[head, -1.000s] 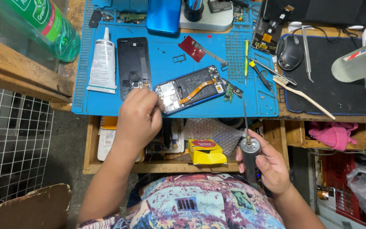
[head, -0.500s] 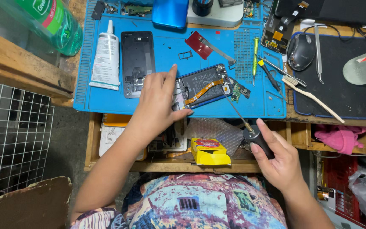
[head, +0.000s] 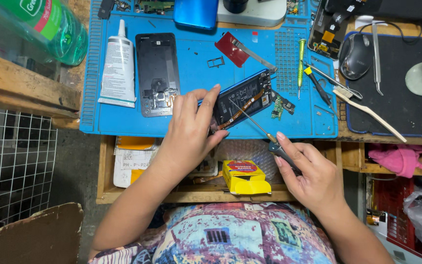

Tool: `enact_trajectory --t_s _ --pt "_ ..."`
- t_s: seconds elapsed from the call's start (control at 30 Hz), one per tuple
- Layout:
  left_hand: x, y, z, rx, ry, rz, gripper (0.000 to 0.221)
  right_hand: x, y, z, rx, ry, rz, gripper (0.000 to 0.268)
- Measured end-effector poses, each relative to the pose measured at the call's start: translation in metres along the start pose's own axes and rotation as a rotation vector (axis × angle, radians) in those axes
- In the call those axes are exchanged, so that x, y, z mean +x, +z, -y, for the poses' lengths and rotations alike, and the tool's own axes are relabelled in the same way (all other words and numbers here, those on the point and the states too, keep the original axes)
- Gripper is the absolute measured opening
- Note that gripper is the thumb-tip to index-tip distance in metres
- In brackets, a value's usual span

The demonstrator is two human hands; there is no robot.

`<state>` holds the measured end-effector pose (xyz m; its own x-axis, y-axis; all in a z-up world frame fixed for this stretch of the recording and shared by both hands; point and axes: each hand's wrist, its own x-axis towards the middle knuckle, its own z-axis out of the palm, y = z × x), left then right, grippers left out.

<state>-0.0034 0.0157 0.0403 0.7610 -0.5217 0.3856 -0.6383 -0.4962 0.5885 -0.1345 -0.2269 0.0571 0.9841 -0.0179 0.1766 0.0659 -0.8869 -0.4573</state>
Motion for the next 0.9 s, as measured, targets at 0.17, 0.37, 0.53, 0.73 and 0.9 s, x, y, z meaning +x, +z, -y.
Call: enact_trajectory --t_s 0.17,0.37,0.53,0.73,0.9 --pt "-0.002 0.000 -0.001 -0.004 0.001 -0.002 0.093 0.004 0.008 0.002 0.047 -0.064 -0.019 0.049" --pt "-0.002 0.000 0.000 -0.020 0.013 -0.005 0.094 0.007 0.011 0.003 0.027 -0.094 -0.025 0.050" --pt "-0.002 0.000 0.000 -0.009 0.021 -0.001 0.094 0.007 0.014 0.003 0.042 -0.081 -0.020 0.050" --pt "-0.002 0.000 0.000 -0.008 0.011 0.003 0.091 0.007 0.017 0.002 0.042 -0.074 -0.022 0.050" --pt "-0.003 0.000 -0.001 0.010 0.010 0.012 0.088 0.006 0.019 0.002 0.029 -0.081 -0.024 0.051"
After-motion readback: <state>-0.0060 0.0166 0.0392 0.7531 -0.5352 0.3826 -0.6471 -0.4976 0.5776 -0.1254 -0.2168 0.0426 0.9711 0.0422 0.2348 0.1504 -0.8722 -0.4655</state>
